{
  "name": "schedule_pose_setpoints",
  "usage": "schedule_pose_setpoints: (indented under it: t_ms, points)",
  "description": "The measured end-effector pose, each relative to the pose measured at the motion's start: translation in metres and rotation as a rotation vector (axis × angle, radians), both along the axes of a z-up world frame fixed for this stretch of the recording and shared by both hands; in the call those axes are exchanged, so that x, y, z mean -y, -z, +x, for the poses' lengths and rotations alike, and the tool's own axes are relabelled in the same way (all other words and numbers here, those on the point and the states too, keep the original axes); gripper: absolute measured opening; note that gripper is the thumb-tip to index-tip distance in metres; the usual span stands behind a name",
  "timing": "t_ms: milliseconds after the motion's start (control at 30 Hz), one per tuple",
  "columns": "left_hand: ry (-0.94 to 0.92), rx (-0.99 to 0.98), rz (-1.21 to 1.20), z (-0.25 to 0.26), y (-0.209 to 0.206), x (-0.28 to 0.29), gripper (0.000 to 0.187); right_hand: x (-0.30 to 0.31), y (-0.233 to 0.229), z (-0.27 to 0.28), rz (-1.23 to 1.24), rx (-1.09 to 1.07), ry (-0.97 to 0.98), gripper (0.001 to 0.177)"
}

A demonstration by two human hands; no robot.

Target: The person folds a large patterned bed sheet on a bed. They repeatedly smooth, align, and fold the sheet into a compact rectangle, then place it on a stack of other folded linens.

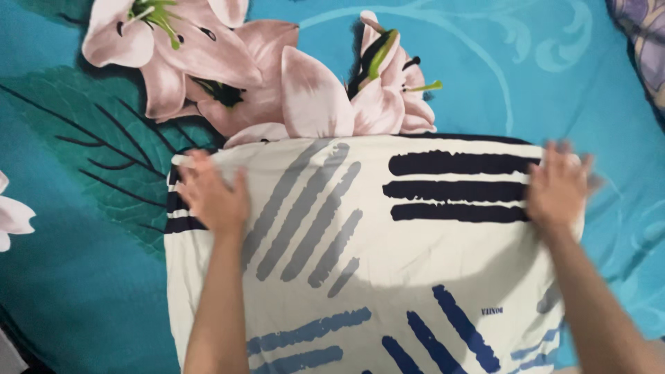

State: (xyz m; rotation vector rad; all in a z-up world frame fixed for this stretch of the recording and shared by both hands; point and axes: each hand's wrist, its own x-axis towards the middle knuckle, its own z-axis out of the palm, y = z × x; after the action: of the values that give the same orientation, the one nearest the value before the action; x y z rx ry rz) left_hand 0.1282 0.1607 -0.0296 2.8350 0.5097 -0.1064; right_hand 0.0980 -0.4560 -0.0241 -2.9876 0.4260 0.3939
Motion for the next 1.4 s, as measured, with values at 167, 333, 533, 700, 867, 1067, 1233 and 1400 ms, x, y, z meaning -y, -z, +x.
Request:
schedule_pose_setpoints:
  t_ms: [167,333,533,700,867,1067,1233,1400]
  points:
    - [-0.329,0.017,0.195,0.019,0.028,-0.049,0.075,0.043,-0.016,-0.007,-0.082,-0.028,0.203,0.067]
    - [0.280,0.115,-0.188,0.032,-0.004,0.022,0.045,-0.102,-0.012,0.026,0.321,0.255,-0.161,0.065]
    - [0.363,-0.068,-0.058,0.056,-0.029,0.001,0.032,-0.172,-0.017,0.086,0.229,0.410,-0.566,0.026]
    - [0.218,-0.181,0.137,0.062,-0.021,-0.065,0.066,-0.124,-0.013,0.085,0.084,0.097,-0.570,0.044]
    - [-0.142,-0.249,0.256,0.059,-0.043,-0.101,0.065,-0.065,-0.004,0.091,0.195,0.008,-0.271,0.049]
    - [0.359,-0.069,-0.175,0.037,-0.062,-0.088,0.088,0.024,-0.022,0.062,0.375,-0.465,0.043,0.079]
    - [0.191,-0.614,0.076,0.030,-0.065,-0.045,0.055,0.001,-0.026,0.031,0.115,-0.437,-0.073,0.048]
    - [0.379,-0.380,0.013,-0.004,-0.123,-0.068,0.036,-0.022,-0.097,-0.010,0.027,-0.318,-0.252,0.037]
